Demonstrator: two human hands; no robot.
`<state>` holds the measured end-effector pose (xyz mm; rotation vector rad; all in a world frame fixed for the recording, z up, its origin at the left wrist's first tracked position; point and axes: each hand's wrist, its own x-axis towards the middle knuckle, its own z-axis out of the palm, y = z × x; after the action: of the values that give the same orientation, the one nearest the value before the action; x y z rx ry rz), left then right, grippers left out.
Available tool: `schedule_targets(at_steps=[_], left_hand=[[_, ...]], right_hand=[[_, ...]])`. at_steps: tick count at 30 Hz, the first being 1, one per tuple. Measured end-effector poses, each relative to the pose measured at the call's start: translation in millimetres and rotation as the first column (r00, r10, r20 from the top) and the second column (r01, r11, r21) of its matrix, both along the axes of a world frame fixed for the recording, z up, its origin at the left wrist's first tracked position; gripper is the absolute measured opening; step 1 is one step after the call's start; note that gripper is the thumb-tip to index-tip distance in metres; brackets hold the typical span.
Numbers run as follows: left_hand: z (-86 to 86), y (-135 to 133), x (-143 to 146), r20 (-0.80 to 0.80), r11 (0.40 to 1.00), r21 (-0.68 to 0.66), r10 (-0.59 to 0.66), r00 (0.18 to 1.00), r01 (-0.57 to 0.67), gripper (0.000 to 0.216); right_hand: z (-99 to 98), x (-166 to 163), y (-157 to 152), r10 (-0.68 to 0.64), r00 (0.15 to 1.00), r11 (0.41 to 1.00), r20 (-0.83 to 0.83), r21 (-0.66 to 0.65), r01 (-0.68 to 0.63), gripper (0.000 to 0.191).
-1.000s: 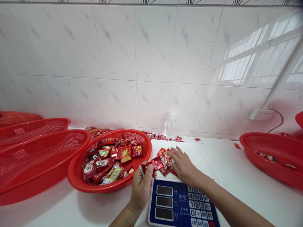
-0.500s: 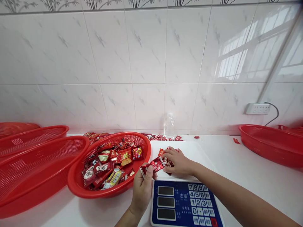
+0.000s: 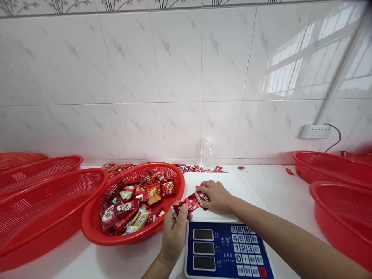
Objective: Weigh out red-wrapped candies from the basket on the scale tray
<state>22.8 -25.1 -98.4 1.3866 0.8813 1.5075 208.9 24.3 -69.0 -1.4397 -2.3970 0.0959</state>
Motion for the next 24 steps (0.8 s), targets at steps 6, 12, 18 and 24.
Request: schedule_targets(at_steps=[6, 12, 18, 24], left_hand=[[-2.7, 0.8, 1.6, 0.044, 1.0, -0.011, -0.012, 0.999, 0.013, 0.031], [0.3, -2.0, 2.3, 0.058, 1.0, -0.021, -0.005, 0.998, 0.006, 0.033], [1.2, -3.4, 1.4, -0.001, 0.999, 0.042, 0.012, 1.0, -0.012, 0.031], [5.4, -5.4, 4.4, 0.06, 0.999, 0.051, 0.008, 0.998, -0.011, 0.028]], right_hand=[[-4.2, -1.2, 1.2, -0.058, 0.998, 0.993, 0.007, 0.107, 0.057, 0.031], [-1.2, -4.9, -1.1, -0.093, 0.995, 0.981, 0.037, 0.176, 0.085, 0.022], [13.1, 8.2, -7.1, -0.15, 0.989, 0.965, 0.014, 0.218, 0.143, 0.019], [37.5, 69.2, -32.9, -0.328, 0.942, 0.911, -0.075, 0.24, 0.336, 0.018]])
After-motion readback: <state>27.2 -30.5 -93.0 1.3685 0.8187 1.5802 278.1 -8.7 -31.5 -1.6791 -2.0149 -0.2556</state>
